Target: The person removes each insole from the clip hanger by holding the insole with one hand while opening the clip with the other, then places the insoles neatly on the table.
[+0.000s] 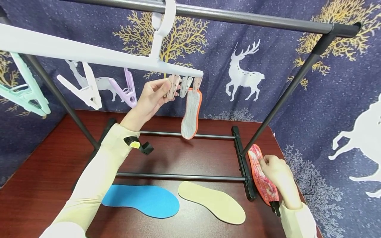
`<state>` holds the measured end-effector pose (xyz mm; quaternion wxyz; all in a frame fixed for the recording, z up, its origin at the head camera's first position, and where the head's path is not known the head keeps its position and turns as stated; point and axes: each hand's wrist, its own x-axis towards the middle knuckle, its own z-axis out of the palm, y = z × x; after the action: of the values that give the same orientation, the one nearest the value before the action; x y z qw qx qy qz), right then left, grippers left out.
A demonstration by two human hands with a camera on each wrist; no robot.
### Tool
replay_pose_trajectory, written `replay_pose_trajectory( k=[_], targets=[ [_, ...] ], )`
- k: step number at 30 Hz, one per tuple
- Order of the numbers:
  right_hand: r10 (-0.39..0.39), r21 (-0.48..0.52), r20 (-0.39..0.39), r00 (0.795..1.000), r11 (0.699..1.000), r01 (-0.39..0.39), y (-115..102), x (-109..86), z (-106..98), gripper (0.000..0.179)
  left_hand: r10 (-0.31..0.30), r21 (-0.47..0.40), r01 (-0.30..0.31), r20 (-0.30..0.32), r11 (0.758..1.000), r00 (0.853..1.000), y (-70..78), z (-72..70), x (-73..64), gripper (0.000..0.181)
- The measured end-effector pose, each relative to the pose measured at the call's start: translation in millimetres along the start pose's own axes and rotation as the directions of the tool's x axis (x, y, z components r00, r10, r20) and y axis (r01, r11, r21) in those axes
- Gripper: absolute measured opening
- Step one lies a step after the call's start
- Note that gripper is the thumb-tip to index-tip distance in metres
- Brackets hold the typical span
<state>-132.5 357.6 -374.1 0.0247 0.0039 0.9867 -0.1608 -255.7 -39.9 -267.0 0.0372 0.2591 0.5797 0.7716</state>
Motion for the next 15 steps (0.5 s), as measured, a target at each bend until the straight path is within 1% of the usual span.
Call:
replay_pose_trajectory(
  k=[3, 10, 13, 15],
  targets=[
    [-0.034, 0.022, 0.0, 0.999, 0.999, 0.034, -8.7, 0.0, 2.3, 0.037, 0.003, -0.003, -0.003, 0.002, 1.0, 1.0, -0.5, 0.2, 0.5, 0.112],
    [-0.053, 0.091, 0.018, 0.998, 0.995, 0.051, -27.0, 3.9, 9.8, 0.027, 0.008, -0.006, -0.008, 0.003, 1.0, 1.0, -1.0, 1.3, 0.5, 0.109],
    [-0.087, 0.136, -0.018, 0.996, 0.987, 0.089, -34.2, 6.8, 12.5, 0.023, 0.008, -0.006, -0.008, 0.002, 1.0, 1.0, -1.3, 1.1, 0.6, 0.111],
    [-0.119, 0.167, -0.061, 0.991, 0.978, 0.128, -38.2, 9.1, 14.5, 0.019, 0.006, -0.006, -0.006, 0.002, 1.0, 1.0, -1.0, 1.2, 0.7, 0.112]
  ],
)
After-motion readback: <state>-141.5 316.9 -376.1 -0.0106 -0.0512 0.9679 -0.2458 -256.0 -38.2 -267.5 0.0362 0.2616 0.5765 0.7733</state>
